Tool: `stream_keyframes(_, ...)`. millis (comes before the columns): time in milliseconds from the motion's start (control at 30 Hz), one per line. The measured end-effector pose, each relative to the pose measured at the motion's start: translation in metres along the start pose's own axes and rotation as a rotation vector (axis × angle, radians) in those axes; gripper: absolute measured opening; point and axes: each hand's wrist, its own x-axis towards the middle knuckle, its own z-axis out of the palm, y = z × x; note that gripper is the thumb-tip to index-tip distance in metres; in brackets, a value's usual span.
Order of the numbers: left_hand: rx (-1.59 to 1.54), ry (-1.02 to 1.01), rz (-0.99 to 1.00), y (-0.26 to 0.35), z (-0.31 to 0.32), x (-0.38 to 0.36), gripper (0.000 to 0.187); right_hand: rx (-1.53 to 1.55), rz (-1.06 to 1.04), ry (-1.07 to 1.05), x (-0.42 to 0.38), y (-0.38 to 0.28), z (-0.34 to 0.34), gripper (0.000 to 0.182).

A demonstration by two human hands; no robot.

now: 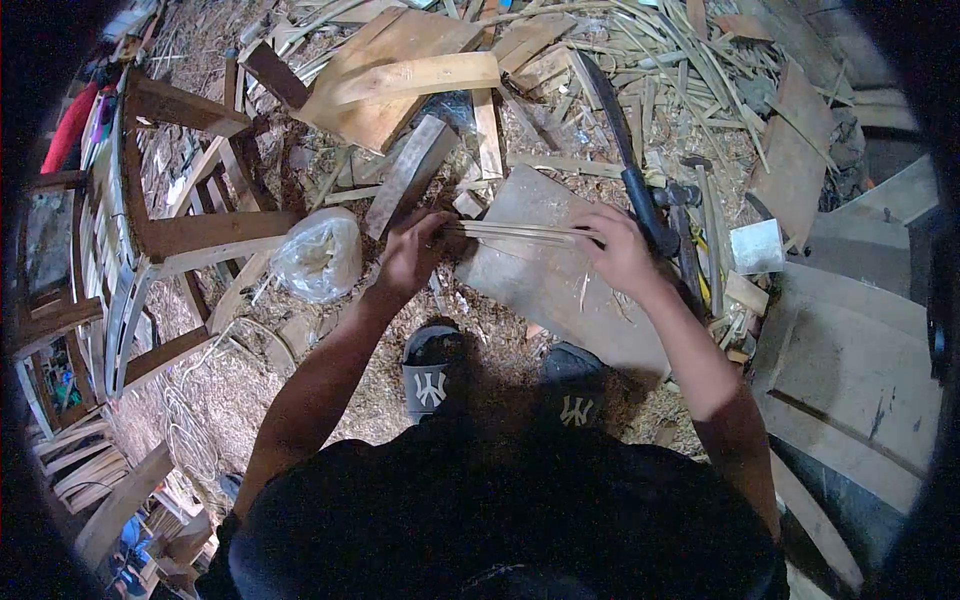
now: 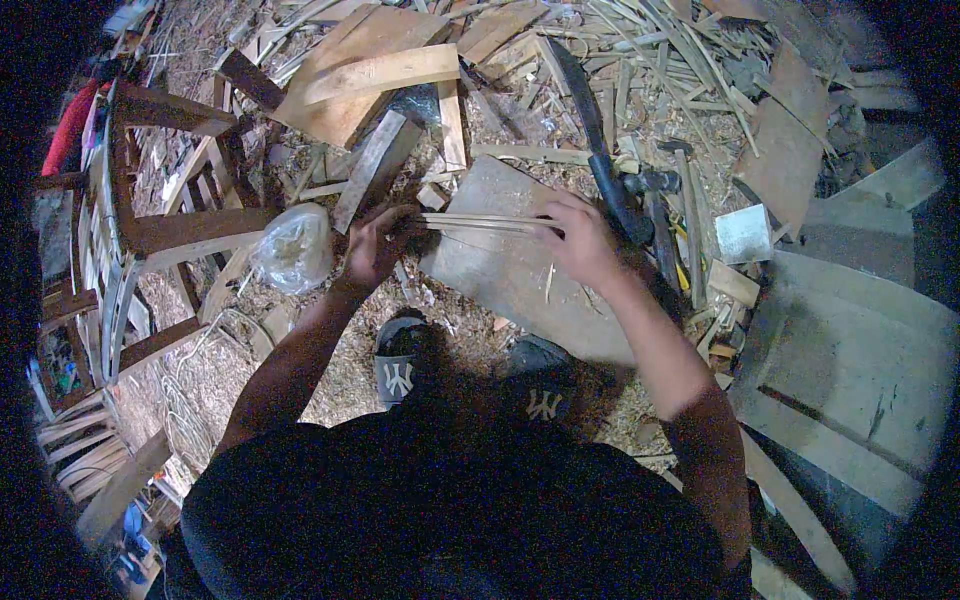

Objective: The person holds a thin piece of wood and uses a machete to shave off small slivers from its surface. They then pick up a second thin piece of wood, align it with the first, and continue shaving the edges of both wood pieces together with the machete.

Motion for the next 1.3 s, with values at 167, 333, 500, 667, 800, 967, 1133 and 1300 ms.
stream_keyframes(167, 0.059, -0.007, 0.028, -0.004, 0.002, -0.002, 0.032, -0.167, -0.017, 0.045, -0.023, -0.018, -0.005, 0.031)
stream_keyframes(333, 0.088, -0.018, 0.056, -0.003, 0.0, -0.002, 0.028, -0.296, 0.013, 0.13, -0.037, -0.011, -0.005, 0.038)
stream_keyframes(500, -0.121, -0.047, -0.131, -0.002, 0.003, -0.007, 0.031, -0.179, 0.065, 0.162, -0.04, -0.001, 0.009, 0.039)
stream_keyframes(667, 0.004, -0.002, -0.105, -0.008, 0.006, -0.005, 0.036, -0.205, 0.011, 0.203, -0.042, -0.001, 0.01, 0.038)
stream_keyframes(800, -0.092, 0.009, -0.111, 0.003, 0.003, -0.007, 0.034, -0.171, 0.012, 0.243, -0.044, 0.004, 0.014, 0.038)
stream_keyframes(967, -0.342, 0.101, -0.132, -0.009, 0.017, -0.015, 0.042, -0.158, 0.031, 0.262, -0.045, 0.003, 0.014, 0.038)
stream_keyframes(1133, -0.387, 0.158, -0.29, -0.009, 0.029, -0.02, 0.048, -0.149, 0.01, 0.268, -0.044, 0.004, 0.016, 0.04)
stream_keyframes(1300, -0.209, 0.097, -0.453, 0.028, 0.022, -0.013, 0.053, -0.177, 0.061, 0.235, -0.044, -0.005, 0.01, 0.038)
